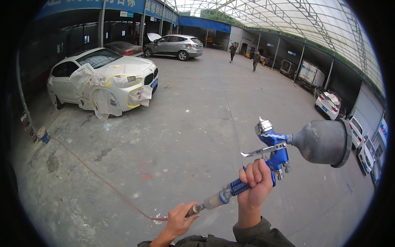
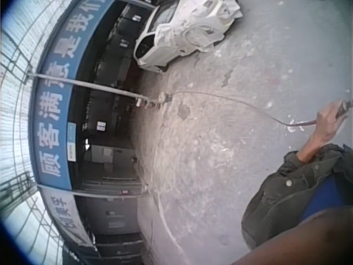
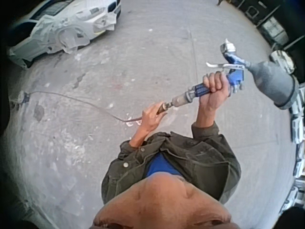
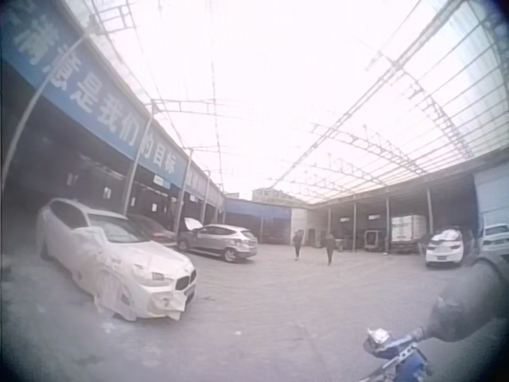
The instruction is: The person opens a paint can, pours paint into a clear plastic cup, and stirs it with a metal rod. They then attach the cup to a spray gun and walk toward a white car in a garage.
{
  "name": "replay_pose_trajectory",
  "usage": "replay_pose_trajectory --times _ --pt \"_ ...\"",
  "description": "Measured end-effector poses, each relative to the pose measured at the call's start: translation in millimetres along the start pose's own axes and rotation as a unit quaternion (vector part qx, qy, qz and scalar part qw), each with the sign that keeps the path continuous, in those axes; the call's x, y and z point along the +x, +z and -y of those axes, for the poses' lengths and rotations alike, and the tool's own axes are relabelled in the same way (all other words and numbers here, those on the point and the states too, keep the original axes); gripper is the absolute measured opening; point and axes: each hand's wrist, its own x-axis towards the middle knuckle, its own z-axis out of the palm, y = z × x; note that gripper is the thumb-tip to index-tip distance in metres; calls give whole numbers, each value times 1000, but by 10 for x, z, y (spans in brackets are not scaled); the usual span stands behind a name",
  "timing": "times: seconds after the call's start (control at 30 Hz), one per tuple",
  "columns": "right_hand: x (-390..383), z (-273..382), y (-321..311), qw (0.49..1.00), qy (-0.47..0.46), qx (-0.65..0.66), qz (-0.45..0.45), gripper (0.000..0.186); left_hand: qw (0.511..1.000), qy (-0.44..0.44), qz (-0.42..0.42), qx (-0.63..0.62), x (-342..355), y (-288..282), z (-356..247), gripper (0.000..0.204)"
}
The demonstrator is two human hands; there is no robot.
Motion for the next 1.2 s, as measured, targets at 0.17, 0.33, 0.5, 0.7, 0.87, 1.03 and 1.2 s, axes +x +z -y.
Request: replay_pose_trajectory --times 0.17,0.33,0.5,0.7,0.87,1.03,1.2 --pt "46 64 12 987 69 65 131 31 968 -156 129 -150 -243 96 -155 35" --pt "211 -106 188 908 252 234 241 29 854 -258 122 -434 -347 80 -382 24" --pt "90 -598 585 848 380 260 263 33 808 -334 35 -483 -513 -240 -542 27" --pt "-370 -1371 1040 831 461 53 307 31 869 -251 -202 -375 -689 -241 -38 22" --pt "-1049 -2198 1229 844 205 -197 455 52 852 -344 -320 -231 -1156 -383 404 20" --pt "-1707 -3026 1386 671 537 44 510 63 815 -377 -379 -222 -1602 -513 673 20" --pt "-2029 -3568 1434 647 541 0 537 51 817 -395 -308 -284 -1693 -911 811 13"
